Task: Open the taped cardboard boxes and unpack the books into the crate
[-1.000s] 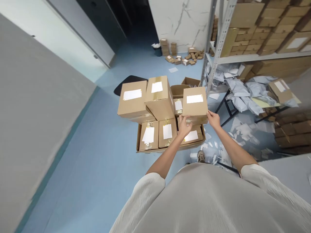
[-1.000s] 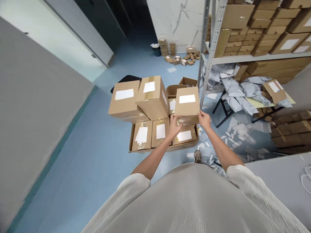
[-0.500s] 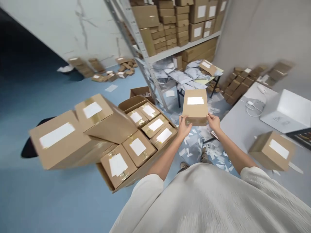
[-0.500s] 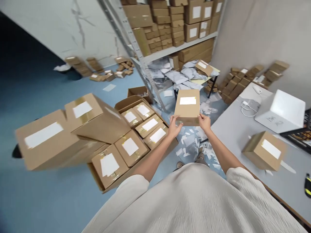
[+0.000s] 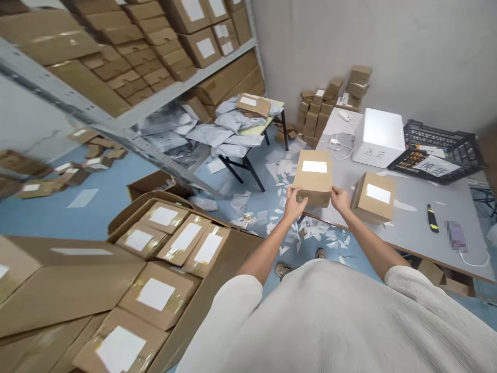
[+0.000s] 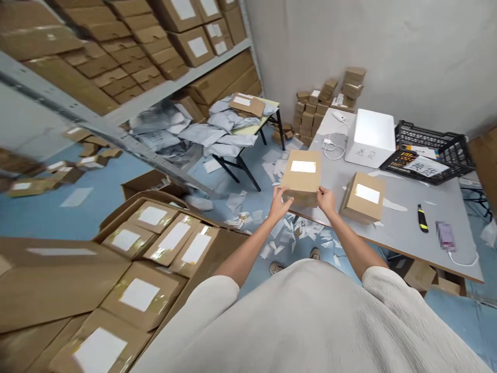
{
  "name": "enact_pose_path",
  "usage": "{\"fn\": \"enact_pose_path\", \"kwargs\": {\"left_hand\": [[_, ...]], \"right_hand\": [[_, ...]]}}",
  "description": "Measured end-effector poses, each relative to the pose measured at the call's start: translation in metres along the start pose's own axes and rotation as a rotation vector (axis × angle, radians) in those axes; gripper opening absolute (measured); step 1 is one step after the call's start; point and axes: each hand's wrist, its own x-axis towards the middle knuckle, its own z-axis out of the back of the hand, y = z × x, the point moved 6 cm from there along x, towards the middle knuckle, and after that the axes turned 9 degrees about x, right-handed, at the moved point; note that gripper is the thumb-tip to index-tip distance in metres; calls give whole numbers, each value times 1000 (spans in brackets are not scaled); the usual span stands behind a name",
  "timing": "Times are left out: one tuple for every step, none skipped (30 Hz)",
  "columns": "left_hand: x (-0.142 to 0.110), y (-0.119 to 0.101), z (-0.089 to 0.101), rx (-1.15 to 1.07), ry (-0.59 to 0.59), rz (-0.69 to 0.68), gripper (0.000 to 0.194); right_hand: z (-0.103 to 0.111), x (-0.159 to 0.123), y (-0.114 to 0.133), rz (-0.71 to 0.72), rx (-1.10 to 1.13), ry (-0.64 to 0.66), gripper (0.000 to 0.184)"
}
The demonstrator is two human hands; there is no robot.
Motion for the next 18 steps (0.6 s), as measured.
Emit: {"fn": "enact_pose_path", "kwargs": {"left_hand": [[3, -4, -15, 0, 19, -4, 40], [5, -8, -30, 1, 40, -6, 39], [7, -12, -44, 3, 63, -8, 38], [8, -14, -58, 6, 86, -8, 37], [9, -17, -71, 9, 111, -6, 37], [10, -19, -84, 12, 138, -2, 38], [11, -21, -96, 17, 166, 3, 39], [12, -23, -107, 23, 195, 9, 40], [14, -24, -118, 34, 226, 20, 41], [15, -25, -128, 50, 255, 36, 43], [16, -26, -137, 73, 279, 54, 44], [17, -27, -144, 101, 294, 73, 45], [19, -27, -149, 131, 298, 92, 47], [20, -27, -153, 161, 295, 106, 49], [21, -28, -155, 187, 285, 114, 51], [22, -29, -155, 208, 275, 117, 52], [23, -29, -154, 224, 265, 118, 54], [24, -29, -152, 235, 258, 119, 55]], "right_hand": [[10, 0, -11, -41, -25, -10, 44], [19, 1, -23, -76, -37, -19, 42], [26, 2, -34, -106, -40, -25, 41], [33, 3, -45, -129, -40, -27, 40], [38, 5, -56, -145, -38, -27, 39], [43, 7, -67, -155, -37, -23, 39], [46, 9, -77, -164, -41, -16, 39], [49, 10, -87, -175, -52, -5, 39], [51, 12, -97, -190, -69, 9, 37], [53, 12, -105, -204, -89, 25, 36], [54, 13, -113, -214, -110, 36, 34], [55, 14, -119, -214, -130, 38, 32], [57, 15, -124, -204, -147, 29, 31], [59, 16, -127, -184, -157, 9, 30], [60, 18, -129, -158, -161, -17, 31], [61, 19, -130, -130, -159, -43, 32], [61, 22, -129, -103, -153, -64, 35], [59, 24, -128, -76, -141, -75, 37]]}}
